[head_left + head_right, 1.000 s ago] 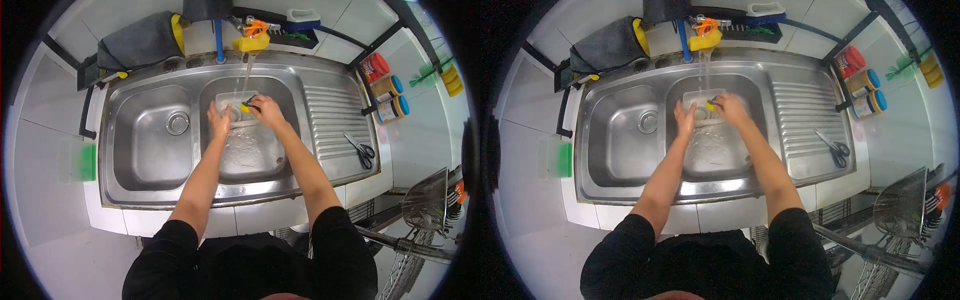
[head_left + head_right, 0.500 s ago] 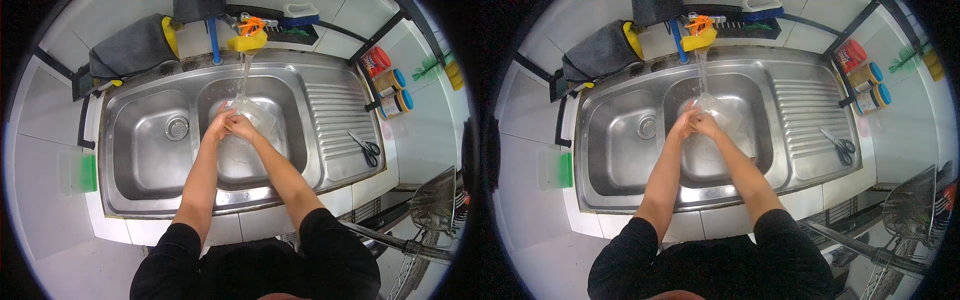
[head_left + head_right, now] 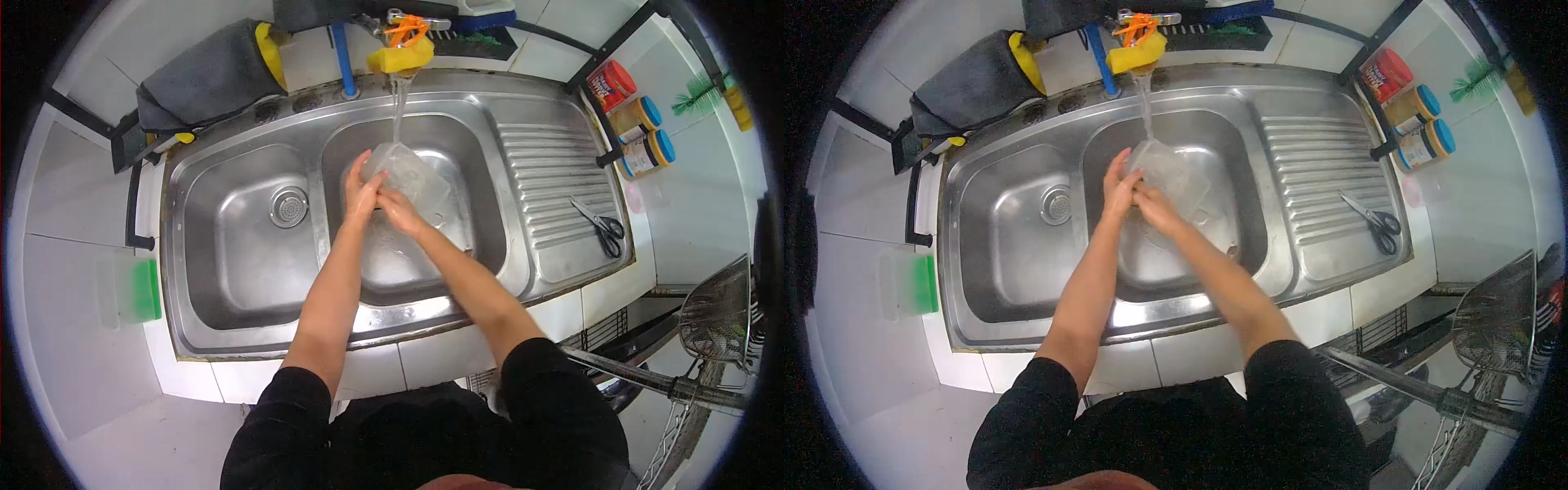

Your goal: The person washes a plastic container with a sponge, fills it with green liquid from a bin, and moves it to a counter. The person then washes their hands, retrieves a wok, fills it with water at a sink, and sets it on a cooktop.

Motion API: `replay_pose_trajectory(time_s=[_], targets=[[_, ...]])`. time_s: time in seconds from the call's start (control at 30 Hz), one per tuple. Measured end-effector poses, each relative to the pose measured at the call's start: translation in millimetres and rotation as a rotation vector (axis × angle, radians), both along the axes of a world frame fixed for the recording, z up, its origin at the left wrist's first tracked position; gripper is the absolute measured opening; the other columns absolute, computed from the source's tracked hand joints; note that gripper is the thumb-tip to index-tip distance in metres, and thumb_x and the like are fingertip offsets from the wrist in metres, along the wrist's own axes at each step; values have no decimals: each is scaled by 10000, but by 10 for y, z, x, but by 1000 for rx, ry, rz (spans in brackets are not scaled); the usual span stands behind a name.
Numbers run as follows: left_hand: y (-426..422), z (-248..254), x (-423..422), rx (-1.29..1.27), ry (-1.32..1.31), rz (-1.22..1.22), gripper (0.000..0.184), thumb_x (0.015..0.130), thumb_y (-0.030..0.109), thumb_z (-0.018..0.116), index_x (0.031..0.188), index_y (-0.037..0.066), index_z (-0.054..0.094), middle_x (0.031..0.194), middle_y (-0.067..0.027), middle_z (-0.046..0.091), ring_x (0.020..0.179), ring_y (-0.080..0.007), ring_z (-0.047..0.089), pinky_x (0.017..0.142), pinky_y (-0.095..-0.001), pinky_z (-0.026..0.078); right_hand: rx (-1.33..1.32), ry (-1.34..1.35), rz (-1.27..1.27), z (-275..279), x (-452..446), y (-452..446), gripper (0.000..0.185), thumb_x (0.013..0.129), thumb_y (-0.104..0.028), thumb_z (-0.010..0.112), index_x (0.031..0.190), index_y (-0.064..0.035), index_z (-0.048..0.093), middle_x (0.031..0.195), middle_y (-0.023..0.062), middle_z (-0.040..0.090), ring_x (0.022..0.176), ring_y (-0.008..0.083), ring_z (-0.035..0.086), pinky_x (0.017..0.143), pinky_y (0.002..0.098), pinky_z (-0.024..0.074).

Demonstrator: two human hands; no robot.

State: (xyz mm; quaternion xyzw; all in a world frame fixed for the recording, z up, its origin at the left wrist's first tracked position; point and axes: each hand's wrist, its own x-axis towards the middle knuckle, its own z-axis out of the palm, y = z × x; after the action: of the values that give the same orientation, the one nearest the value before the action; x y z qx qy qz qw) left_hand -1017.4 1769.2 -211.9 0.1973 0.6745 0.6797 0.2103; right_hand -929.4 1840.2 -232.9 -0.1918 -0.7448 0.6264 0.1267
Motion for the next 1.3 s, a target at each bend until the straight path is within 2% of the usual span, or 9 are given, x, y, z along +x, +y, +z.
replay_pose_trajectory(time_s=[0.13, 0.23, 0.43, 0.57, 0.73, 0.87, 0.93, 1.13, 1.3], targets=[[79, -124, -86, -55, -37, -35, 744, 659, 213, 762, 1325, 137, 440, 1269, -185, 467, 1185, -279, 441, 1000, -359, 333, 1016, -97, 365, 6, 515, 294, 427, 798, -260, 590, 1096, 45, 567, 1103, 214, 582, 1012, 331, 545, 955, 402, 366], [122, -128, -59, -41, -56, -27, 920, 646, 258, 780, 1399, 80, 283, 1318, -207, 420, 1225, -298, 406, 1019, -363, 316, 1158, -492, 534, -16, 377, 365, 460, 760, -299, 616, 1057, 51, 580, 1092, 205, 587, 1015, 334, 541, 949, 414, 377], [98, -76, 235, -205, -100, -113, 1021, 694, 300, 748, 1454, 102, 96, 1401, -209, 308, 1243, -297, 389, 1007, -368, 349, 282, -392, 75, 13, 127, 137, 487, 708, -294, 665, 1050, 44, 584, 1127, 194, 563, 1095, 338, 484, 948, 426, 387], [39, -250, 7, -132, -162, -319, 881, 732, 279, 639, 1443, 64, 165, 1351, -200, 405, 1201, -296, 446, 990, -358, 358, 794, 82, 164, 42, 282, 27, 372, 699, -206, 629, 996, 17, 619, 1153, 183, 562, 1105, 332, 481, 957, 370, 383], [115, -276, 42, -168, -14, -128, 821, 668, 291, 608, 1383, 11, 315, 1236, -235, 503, 1102, -319, 518, 967, -332, 367, 1272, -619, 491, -20, 334, 371, 632, 675, -298, 669, 1171, 57, 504, 1209, 197, 502, 1169, 373, 408, 1041, 401, 300], [108, -238, -47, -246, 49, -123, 847, 630, 321, 630, 1365, 9, 348, 1224, -257, 510, 1106, -331, 524, 972, -338, 365, 806, -708, 377, 55, 142, 41, 598, 686, -261, 664, 1172, 51, 509, 1188, 187, 524, 1140, 348, 441, 1045, 406, 283], [40, 14, -97, -273, -28, -104, 855, 621, 345, 642, 1356, 7, 365, 1231, -271, 500, 1108, -334, 526, 975, -339, 364, 853, -4, 105, -268, 179, -104, 405, 709, -168, 622, 1063, 27, 597, 1124, 179, 569, 1094, 321, 491, 1007, 375, 333], [119, -251, -1, -424, 28, -147, 1109, 580, 501, 721, 1431, 35, 182, 1363, -302, 328, 1237, -371, 392, 1032, -378, 316, 859, -576, 324, -72, 273, 233, 285, 745, -99, 575, 1008, 9, 587, 1094, 213, 565, 1071, 332, 495, 893, 351, 415], [32, -50, 37, -123, 41, -188, 1124, 612, 385, 756, 1451, 70, 77, 1388, -291, 290, 1278, -395, 322, 1055, -412, 279, 475, -135, 33, 202, 231, -69, 270, 821, -228, 552, 945, 6, 609, 1026, 232, 585, 985, 359, 540, 879, 408, 418]])
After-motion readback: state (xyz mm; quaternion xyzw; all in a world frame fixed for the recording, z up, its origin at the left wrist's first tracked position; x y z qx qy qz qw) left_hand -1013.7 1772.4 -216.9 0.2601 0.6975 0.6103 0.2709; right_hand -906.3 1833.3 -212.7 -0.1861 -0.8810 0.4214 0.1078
